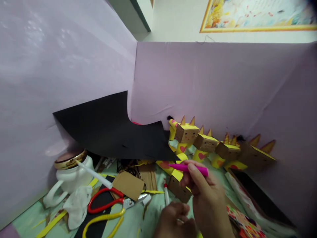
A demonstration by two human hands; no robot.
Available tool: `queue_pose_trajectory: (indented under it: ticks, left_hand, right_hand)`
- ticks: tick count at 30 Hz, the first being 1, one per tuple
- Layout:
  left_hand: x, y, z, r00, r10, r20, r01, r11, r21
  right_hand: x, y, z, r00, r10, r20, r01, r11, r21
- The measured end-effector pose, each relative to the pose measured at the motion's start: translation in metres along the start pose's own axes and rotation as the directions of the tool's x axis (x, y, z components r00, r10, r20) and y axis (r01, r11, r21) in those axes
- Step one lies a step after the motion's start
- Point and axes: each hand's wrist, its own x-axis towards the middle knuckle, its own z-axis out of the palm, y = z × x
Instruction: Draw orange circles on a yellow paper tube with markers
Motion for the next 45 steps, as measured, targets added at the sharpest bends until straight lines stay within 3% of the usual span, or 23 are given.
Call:
queue_pose_trajectory:
  ticks: [1, 3, 6, 10, 14, 19, 29, 34, 39, 45]
  left_hand:
    - [-0.001, 0.013, -0.005, 0.996, 0.041, -0.083, -0.04, 0.999, 0.025]
    - [-0.006, 0.045, -0.015, 0.987, 0.069, -0.143, -0.068, 0.998, 0.011]
    - [-0.007, 0.092, -0.026, 0.941, 0.07, -0.331, -0.111, 0.988, -0.107]
    - [0.007, 0.125, -0.038, 0.878, 0.027, -0.478, -0.118, 0.98, -0.162]
    - [0.021, 0.122, -0.051, 0.859, 0.074, -0.507, -0.188, 0.966, -0.179]
    - [0.023, 0.112, -0.058, 0.869, 0.095, -0.486, -0.2, 0.965, -0.17]
    - [0.022, 0.121, -0.056, 0.868, -0.032, -0.496, -0.079, 0.976, -0.202]
    - [0.02, 0.123, -0.053, 0.869, -0.046, -0.493, -0.061, 0.978, -0.2]
    - [0.019, 0.124, -0.052, 0.877, -0.042, -0.479, -0.06, 0.979, -0.196]
    - [0.019, 0.124, -0.052, 0.872, -0.054, -0.487, -0.055, 0.977, -0.206]
  right_hand:
    - [0.007, 0.001, 0.005, 1.0, 0.024, 0.0, -0.024, 1.0, 0.004]
    - [0.024, -0.001, 0.013, 0.998, 0.057, 0.004, -0.057, 0.998, -0.014]
    - [0.054, -0.01, 0.027, 0.994, 0.106, 0.036, -0.102, 0.991, -0.091]
    - [0.079, -0.009, 0.057, 0.976, 0.181, 0.121, -0.162, 0.975, -0.151]
    - [0.073, 0.017, 0.078, 0.961, 0.251, 0.12, -0.24, 0.966, -0.095]
    - [0.053, 0.042, 0.068, 0.963, 0.266, 0.04, -0.257, 0.954, -0.152]
    - [0.036, 0.059, 0.062, 0.975, 0.201, -0.092, -0.22, 0.906, -0.361]
    - [0.038, 0.059, 0.058, 0.986, 0.144, -0.081, -0.165, 0.871, -0.463]
    - [0.039, 0.057, 0.056, 0.989, 0.147, 0.027, -0.113, 0.856, -0.505]
    - [0.041, 0.063, 0.055, 0.988, 0.149, -0.025, -0.138, 0.818, -0.558]
